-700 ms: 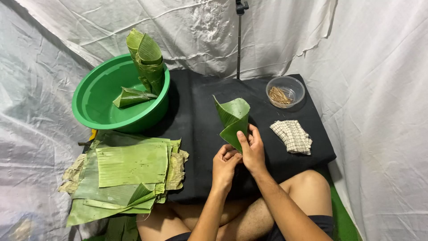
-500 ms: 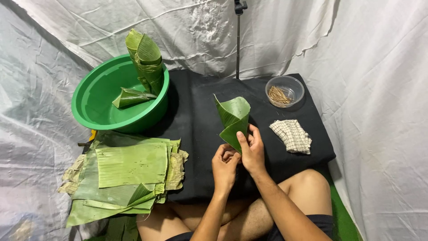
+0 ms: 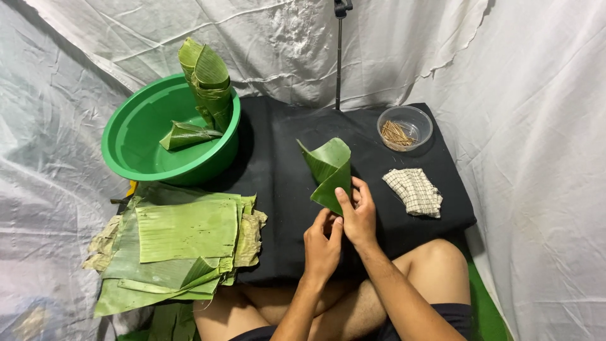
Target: Cleaning banana leaves with a cloth and folding them into cone shapes.
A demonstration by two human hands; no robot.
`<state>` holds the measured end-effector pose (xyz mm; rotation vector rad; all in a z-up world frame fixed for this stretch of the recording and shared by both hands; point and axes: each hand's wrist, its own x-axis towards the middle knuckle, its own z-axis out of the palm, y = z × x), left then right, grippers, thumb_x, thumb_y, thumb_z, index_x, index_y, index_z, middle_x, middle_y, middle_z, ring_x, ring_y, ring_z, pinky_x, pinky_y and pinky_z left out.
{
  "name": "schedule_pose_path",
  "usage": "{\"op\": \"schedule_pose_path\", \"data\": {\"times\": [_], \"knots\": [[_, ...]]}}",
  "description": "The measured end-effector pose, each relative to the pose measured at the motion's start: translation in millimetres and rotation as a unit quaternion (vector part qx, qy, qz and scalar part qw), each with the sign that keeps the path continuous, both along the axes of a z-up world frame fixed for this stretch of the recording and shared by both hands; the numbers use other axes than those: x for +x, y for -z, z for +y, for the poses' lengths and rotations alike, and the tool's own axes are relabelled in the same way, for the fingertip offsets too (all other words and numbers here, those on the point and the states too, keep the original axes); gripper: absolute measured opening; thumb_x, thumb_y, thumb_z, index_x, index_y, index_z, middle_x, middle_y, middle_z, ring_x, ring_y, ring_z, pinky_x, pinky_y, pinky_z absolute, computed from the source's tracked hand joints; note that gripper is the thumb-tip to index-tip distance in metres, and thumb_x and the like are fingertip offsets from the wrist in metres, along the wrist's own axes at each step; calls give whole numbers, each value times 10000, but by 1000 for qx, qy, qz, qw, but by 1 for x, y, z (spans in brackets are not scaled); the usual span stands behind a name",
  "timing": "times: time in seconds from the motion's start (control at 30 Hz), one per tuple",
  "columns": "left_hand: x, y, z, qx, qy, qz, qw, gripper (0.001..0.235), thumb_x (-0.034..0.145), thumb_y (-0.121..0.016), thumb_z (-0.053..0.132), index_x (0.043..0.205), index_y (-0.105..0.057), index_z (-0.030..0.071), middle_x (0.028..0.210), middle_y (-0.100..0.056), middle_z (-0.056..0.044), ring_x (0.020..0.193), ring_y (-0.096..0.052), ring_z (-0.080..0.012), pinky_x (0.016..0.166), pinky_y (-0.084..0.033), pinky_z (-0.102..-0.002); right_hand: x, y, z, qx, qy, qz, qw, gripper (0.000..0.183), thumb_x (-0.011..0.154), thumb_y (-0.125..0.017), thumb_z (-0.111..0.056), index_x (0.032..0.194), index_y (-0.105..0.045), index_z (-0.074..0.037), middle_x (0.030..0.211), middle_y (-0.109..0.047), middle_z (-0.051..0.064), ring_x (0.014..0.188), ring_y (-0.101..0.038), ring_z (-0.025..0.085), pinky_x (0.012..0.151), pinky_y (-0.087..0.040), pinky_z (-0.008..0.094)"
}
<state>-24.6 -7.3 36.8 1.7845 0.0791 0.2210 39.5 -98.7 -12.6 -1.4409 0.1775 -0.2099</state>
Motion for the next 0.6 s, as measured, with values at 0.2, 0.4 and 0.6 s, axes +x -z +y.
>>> {"op": "schedule_pose_path", "data": {"times": [0.2, 0.4, 0.6], "knots": [[25, 34, 12, -158, -27, 29, 987, 267, 922, -732, 102, 1142, -659, -31, 854, -730, -210, 663, -732, -252, 621, -640, -342, -4, -8, -4, 15, -24, -5, 1000, 388, 982, -683, -233, 1331, -614, -77, 963, -757, 159, 795, -723, 183, 654, -624, 325], [34, 15, 12, -141, -41, 9, 989, 125, 887, -781, 85, 978, -748, 6, 759, -736, -146, 618, -724, -201, 565, -619, -312, 4, 14, -7, 64, -62, 0, 996, 337, 1014, -626, -252, 1291, -637, -60, 958, -760, 153, 768, -724, 184, 620, -637, 327], [41, -5, 33, 127, -69, -166, 976, 739, 685, -958, 290, 1286, -583, 82, 1159, -589, -151, 1092, -602, -371, 967, -494, -448, -2, -18, -15, 47, -91, 29, 994, 345, 1023, -605, -282, 1222, -687, -12, 753, -717, 146, 564, -675, 166, 491, -605, 295]]}}
